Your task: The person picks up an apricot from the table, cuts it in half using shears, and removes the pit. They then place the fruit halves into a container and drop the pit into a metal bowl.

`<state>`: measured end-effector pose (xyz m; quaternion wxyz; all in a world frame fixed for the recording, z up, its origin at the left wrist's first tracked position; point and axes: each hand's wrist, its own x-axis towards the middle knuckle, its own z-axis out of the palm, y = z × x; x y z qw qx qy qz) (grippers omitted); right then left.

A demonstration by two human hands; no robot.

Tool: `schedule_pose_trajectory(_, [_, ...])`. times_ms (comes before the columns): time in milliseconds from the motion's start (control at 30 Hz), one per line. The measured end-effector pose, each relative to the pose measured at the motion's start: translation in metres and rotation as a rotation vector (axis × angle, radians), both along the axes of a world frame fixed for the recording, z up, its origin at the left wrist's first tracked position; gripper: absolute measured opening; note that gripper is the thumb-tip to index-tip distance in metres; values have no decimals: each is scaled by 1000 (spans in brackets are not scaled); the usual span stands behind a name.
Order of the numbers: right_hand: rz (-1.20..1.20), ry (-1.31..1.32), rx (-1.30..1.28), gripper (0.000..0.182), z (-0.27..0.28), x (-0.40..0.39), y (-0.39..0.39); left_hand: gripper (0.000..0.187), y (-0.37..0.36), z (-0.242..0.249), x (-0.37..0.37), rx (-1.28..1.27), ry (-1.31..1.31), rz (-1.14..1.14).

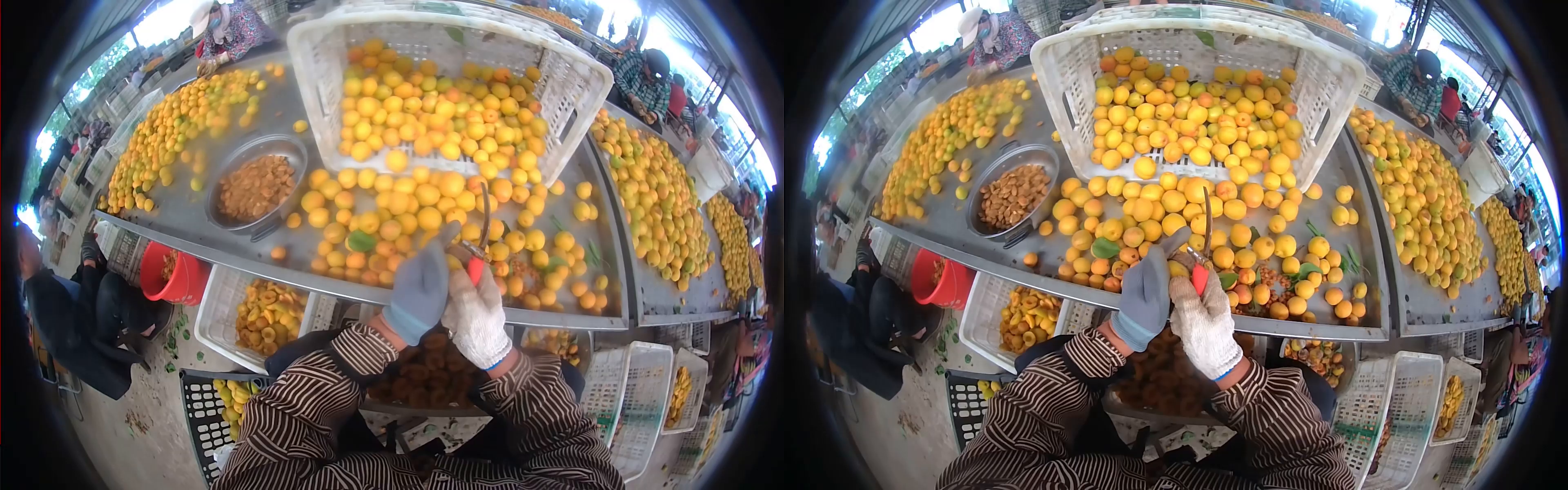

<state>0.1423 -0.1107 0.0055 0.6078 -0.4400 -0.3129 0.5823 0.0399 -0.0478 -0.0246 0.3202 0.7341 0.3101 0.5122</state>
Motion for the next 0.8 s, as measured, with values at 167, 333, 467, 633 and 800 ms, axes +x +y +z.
schedule_pose_trajectory(167, [-22, 47, -20, 36, 3, 0, -1, 35, 0, -15, 1, 69, 153, 99])
schedule_pose_trajectory(333, [-56, 26, -10, 32, -11, 5, 9, 40, -2, -2, 6, 88, 166, 65])
schedule_pose_trajectory(467, [-71, 212, -125, 20, 10, 13, 14, 43, 2, 5, 12, 121, 145, 96])
schedule_pose_trajectory(633, [132, 622, -109, 40, 2, 37, 24, 42, 15, 12, 7, 230, 133, 46])
schedule_pose_trajectory(800, [165, 623, -63, 44, 13, 44, 21, 43, 19, 28, -2, -951, -472, -361])
